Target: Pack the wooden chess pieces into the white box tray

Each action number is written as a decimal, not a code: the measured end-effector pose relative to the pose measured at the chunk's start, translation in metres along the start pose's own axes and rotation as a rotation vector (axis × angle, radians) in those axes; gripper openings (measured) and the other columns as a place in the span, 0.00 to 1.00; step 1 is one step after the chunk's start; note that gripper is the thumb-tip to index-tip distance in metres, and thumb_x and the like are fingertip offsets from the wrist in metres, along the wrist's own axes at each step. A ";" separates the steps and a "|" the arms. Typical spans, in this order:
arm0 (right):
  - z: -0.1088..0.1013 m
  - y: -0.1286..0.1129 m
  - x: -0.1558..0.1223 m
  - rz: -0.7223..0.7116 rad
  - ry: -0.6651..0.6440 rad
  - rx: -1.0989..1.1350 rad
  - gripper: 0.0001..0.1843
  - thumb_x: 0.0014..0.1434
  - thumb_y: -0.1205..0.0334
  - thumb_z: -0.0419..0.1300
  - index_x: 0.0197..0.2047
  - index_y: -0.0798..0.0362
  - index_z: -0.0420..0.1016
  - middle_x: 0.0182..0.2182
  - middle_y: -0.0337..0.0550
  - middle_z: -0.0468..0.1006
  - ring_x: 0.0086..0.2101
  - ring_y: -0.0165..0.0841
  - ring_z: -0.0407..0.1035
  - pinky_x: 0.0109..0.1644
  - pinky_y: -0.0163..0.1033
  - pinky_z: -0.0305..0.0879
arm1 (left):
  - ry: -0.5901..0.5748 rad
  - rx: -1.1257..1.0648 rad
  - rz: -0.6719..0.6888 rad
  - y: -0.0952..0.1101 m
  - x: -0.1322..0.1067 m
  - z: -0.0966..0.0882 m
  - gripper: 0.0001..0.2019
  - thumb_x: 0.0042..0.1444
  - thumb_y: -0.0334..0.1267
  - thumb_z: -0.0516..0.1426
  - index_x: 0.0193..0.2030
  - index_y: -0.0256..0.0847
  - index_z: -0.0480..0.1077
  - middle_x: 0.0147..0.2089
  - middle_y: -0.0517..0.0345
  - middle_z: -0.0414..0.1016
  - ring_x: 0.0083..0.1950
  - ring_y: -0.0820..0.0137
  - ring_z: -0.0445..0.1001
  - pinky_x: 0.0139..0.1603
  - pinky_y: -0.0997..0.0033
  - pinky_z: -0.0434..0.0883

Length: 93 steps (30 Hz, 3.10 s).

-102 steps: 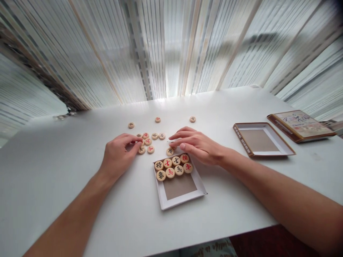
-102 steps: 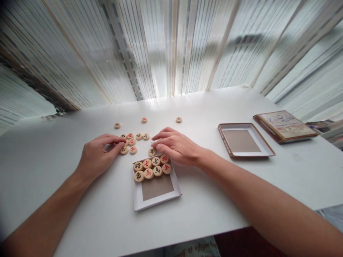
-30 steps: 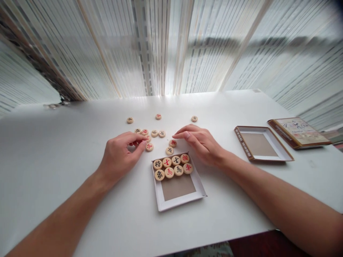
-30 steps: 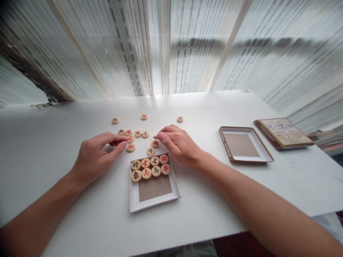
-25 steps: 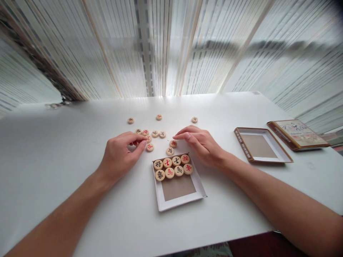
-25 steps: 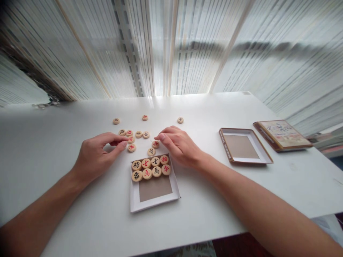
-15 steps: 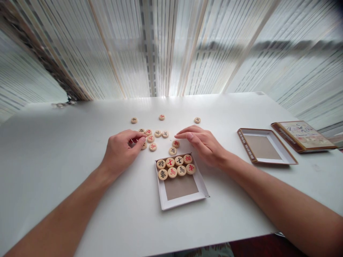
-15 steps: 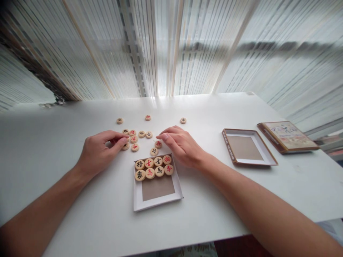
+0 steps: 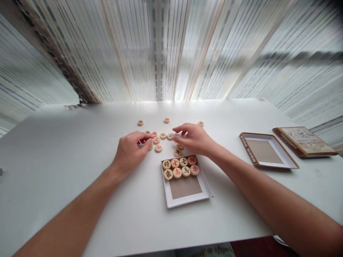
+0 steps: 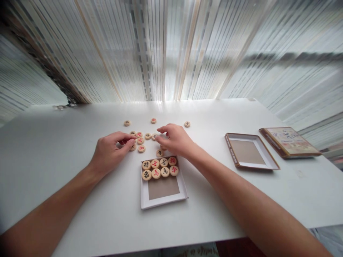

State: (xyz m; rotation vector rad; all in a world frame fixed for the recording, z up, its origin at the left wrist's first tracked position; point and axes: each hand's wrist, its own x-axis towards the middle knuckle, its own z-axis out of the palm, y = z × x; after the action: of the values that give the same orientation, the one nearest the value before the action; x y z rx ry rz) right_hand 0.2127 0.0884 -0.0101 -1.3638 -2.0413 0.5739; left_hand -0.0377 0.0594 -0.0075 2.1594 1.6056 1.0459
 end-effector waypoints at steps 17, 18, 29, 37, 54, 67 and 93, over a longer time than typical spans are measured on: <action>-0.014 -0.006 0.001 0.057 0.054 0.225 0.10 0.58 0.61 0.71 0.43 0.55 0.85 0.32 0.45 0.85 0.33 0.37 0.78 0.39 0.42 0.73 | -0.006 -0.113 0.039 0.008 -0.006 -0.002 0.10 0.62 0.37 0.61 0.42 0.43 0.86 0.44 0.53 0.89 0.41 0.63 0.83 0.39 0.67 0.77; -0.019 -0.009 -0.004 0.071 0.060 0.288 0.15 0.60 0.57 0.71 0.48 0.56 0.85 0.34 0.46 0.86 0.34 0.38 0.80 0.39 0.43 0.75 | -0.005 -0.132 0.037 0.009 -0.007 -0.002 0.10 0.62 0.37 0.61 0.41 0.42 0.86 0.43 0.52 0.89 0.41 0.63 0.82 0.38 0.67 0.77; -0.014 -0.048 -0.051 0.449 -0.160 1.221 0.17 0.51 0.59 0.82 0.43 0.51 0.88 0.35 0.41 0.86 0.36 0.32 0.82 0.47 0.39 0.80 | -0.230 -0.688 -0.144 0.046 -0.026 0.000 0.11 0.61 0.43 0.69 0.48 0.42 0.85 0.40 0.51 0.88 0.42 0.60 0.85 0.44 0.60 0.81; -0.012 -0.055 -0.059 0.414 -0.169 1.180 0.15 0.49 0.58 0.83 0.37 0.53 0.88 0.26 0.39 0.84 0.27 0.27 0.76 0.32 0.31 0.73 | -0.349 -0.863 -0.177 0.059 -0.030 -0.006 0.07 0.62 0.39 0.69 0.45 0.41 0.86 0.39 0.53 0.88 0.41 0.63 0.84 0.45 0.64 0.80; -0.011 -0.057 -0.061 0.483 -0.148 1.252 0.16 0.49 0.58 0.84 0.41 0.51 0.91 0.33 0.42 0.89 0.31 0.32 0.86 0.41 0.32 0.85 | -0.214 -0.996 -0.263 0.064 -0.038 -0.001 0.08 0.61 0.34 0.70 0.47 0.42 0.84 0.38 0.59 0.89 0.39 0.69 0.88 0.43 0.76 0.84; -0.012 -0.053 -0.061 0.486 -0.131 1.191 0.22 0.40 0.69 0.85 0.40 0.50 0.90 0.35 0.42 0.89 0.32 0.32 0.84 0.39 0.31 0.82 | -0.172 -1.007 -0.228 0.065 -0.038 0.000 0.13 0.54 0.27 0.74 0.46 0.43 0.87 0.39 0.58 0.91 0.41 0.65 0.90 0.44 0.77 0.87; -0.017 -0.050 -0.064 0.354 -0.201 1.199 0.15 0.48 0.65 0.84 0.40 0.51 0.91 0.37 0.46 0.90 0.34 0.36 0.84 0.40 0.38 0.83 | -0.205 -1.066 -0.283 0.068 -0.038 -0.006 0.14 0.50 0.28 0.76 0.43 0.44 0.88 0.38 0.56 0.91 0.38 0.61 0.90 0.42 0.69 0.89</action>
State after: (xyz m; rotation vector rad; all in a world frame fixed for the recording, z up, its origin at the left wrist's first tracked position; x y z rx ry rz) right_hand 0.2097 0.0111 0.0189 -0.8777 -1.1086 1.7636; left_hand 0.0027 -0.0006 0.0217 1.2246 0.8700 1.1529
